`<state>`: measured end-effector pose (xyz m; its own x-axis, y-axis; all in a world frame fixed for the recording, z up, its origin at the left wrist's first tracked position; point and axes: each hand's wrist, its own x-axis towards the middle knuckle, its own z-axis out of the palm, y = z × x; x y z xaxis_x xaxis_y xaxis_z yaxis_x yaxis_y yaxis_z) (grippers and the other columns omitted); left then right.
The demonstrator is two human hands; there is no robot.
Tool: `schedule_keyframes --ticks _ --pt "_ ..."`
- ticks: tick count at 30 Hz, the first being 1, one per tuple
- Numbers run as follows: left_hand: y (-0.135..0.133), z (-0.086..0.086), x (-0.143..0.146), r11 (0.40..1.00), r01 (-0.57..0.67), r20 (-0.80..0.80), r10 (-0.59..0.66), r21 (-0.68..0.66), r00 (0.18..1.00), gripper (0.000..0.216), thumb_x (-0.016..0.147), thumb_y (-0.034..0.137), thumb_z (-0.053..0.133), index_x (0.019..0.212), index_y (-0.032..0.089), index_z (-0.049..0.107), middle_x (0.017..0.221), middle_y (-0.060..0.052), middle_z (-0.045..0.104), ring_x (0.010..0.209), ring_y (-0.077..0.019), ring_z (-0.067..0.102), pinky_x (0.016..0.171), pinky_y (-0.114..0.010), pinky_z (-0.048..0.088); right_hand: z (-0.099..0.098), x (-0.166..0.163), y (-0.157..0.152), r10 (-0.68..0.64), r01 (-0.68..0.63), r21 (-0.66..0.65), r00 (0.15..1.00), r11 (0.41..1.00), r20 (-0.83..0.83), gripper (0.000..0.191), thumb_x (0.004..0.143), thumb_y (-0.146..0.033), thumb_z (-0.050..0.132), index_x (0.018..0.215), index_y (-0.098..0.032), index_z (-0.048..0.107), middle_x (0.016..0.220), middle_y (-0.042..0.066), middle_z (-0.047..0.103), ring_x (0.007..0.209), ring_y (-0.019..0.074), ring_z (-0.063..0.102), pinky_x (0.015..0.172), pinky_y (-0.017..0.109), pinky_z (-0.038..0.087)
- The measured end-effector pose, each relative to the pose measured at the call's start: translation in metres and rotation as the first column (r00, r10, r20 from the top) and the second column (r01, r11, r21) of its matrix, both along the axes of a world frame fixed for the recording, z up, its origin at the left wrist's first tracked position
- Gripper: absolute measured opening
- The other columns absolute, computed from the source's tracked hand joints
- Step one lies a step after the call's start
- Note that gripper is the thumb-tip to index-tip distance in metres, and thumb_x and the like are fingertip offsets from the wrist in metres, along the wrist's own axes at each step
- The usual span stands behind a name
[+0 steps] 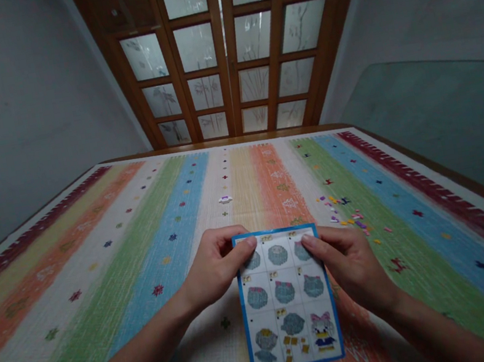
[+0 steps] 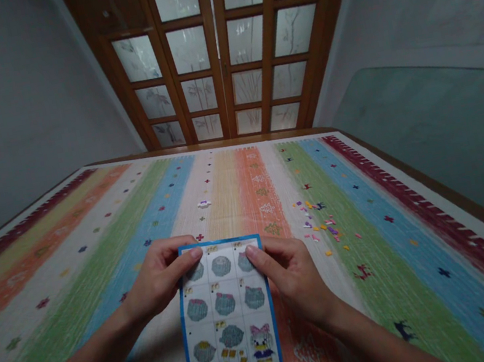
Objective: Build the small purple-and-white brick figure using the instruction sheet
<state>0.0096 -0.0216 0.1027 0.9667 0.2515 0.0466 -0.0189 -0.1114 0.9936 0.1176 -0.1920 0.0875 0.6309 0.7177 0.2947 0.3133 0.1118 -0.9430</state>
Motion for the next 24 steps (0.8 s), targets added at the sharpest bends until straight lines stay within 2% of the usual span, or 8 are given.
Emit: schedule_keyframes --ticks 8,12,14,16,17,19,22,24 --pt "-0.003 -0.004 0.001 0.999 -0.021 -0.029 0.022 0.032 0.999 0.031 0.076 0.041 0.055 0.059 0.015 0.05 0.051 0.002 0.046 0.046 -0.0085 0.044 0.039 -0.017 0.032 -0.004 -0.003 0.0 0.027 -0.025 -0.073 0.999 0.997 0.036 0.041 0.084 -0.046 0.051 0.056 -0.017 0.059 0.05 -0.001 0.053 0.046 0.0109 0.049 0.042 0.021 0.04" --pt "-0.002 -0.004 0.002 0.998 -0.064 -0.027 0.064 0.017 0.998 0.03 0.074 0.039 0.056 0.057 0.015 0.049 0.049 0.004 0.042 0.043 -0.007 0.039 0.037 -0.017 0.028 -0.007 0.036 -0.011 -0.058 0.073 -0.075 0.982 0.995 0.179 0.041 0.082 -0.05 0.052 0.057 -0.018 0.062 0.056 0.002 0.059 0.054 0.0137 0.055 0.052 0.024 0.046" --pt "-0.001 -0.004 0.003 0.996 -0.09 -0.029 0.09 0.007 0.995 0.029 0.073 0.038 0.057 0.057 0.015 0.049 0.049 0.004 0.042 0.043 -0.0065 0.038 0.037 -0.017 0.027 -0.01 0.077 -0.023 -0.296 0.314 -0.061 0.933 0.947 0.203 0.036 0.079 -0.05 0.055 0.067 -0.018 0.066 0.06 0.003 0.062 0.058 0.0152 0.057 0.058 0.027 0.047" --pt "0.0 -0.004 0.003 0.994 -0.111 -0.022 0.111 -0.012 0.994 0.028 0.073 0.037 0.057 0.057 0.015 0.049 0.047 0.005 0.042 0.041 -0.0059 0.037 0.036 -0.017 0.026 -0.015 0.12 -0.036 -0.536 0.56 -0.049 0.812 0.827 0.231 0.034 0.076 -0.05 0.056 0.069 -0.017 0.066 0.061 0.004 0.061 0.058 0.0158 0.056 0.058 0.029 0.046" --pt "0.001 -0.004 0.004 0.992 -0.12 -0.019 0.12 -0.024 0.993 0.027 0.073 0.037 0.057 0.057 0.015 0.049 0.047 0.005 0.042 0.04 -0.0056 0.036 0.036 -0.016 0.026 -0.018 0.139 -0.042 -0.579 0.622 -0.092 0.766 0.778 0.279 0.03 0.074 -0.046 0.059 0.068 -0.017 0.066 0.063 0.005 0.062 0.06 0.0163 0.057 0.06 0.03 0.045" --pt "0.002 -0.003 0.004 0.99 -0.134 -0.014 0.134 -0.049 0.991 0.028 0.072 0.037 0.057 0.058 0.015 0.049 0.047 0.006 0.043 0.04 -0.0057 0.036 0.036 -0.016 0.026 -0.027 0.169 -0.051 -0.594 0.654 -0.143 0.742 0.743 0.311 0.019 0.07 -0.035 0.064 0.062 -0.017 0.065 0.063 0.006 0.064 0.06 0.0184 0.058 0.06 0.032 0.045" --pt "0.003 -0.003 0.005 0.987 -0.141 -0.009 0.141 -0.07 0.99 0.028 0.071 0.037 0.059 0.058 0.015 0.049 0.048 0.005 0.044 0.04 -0.0063 0.039 0.037 -0.017 0.027 -0.045 0.186 -0.055 -0.434 0.621 -0.358 0.763 0.697 0.479 0.009 0.069 -0.022 0.062 0.062 -0.017 0.066 0.063 0.007 0.067 0.058 0.0199 0.059 0.058 0.032 0.044" --pt "0.003 -0.002 0.006 0.986 -0.15 0.0 0.15 -0.07 0.989 0.027 0.071 0.037 0.059 0.058 0.015 0.049 0.048 0.005 0.045 0.041 -0.0065 0.04 0.037 -0.017 0.027 -0.056 0.187 -0.052 -0.346 0.587 -0.427 0.782 0.688 0.518 0.009 0.068 -0.02 0.061 0.064 -0.016 0.068 0.064 0.007 0.068 0.057 0.0204 0.06 0.057 0.032 0.044"
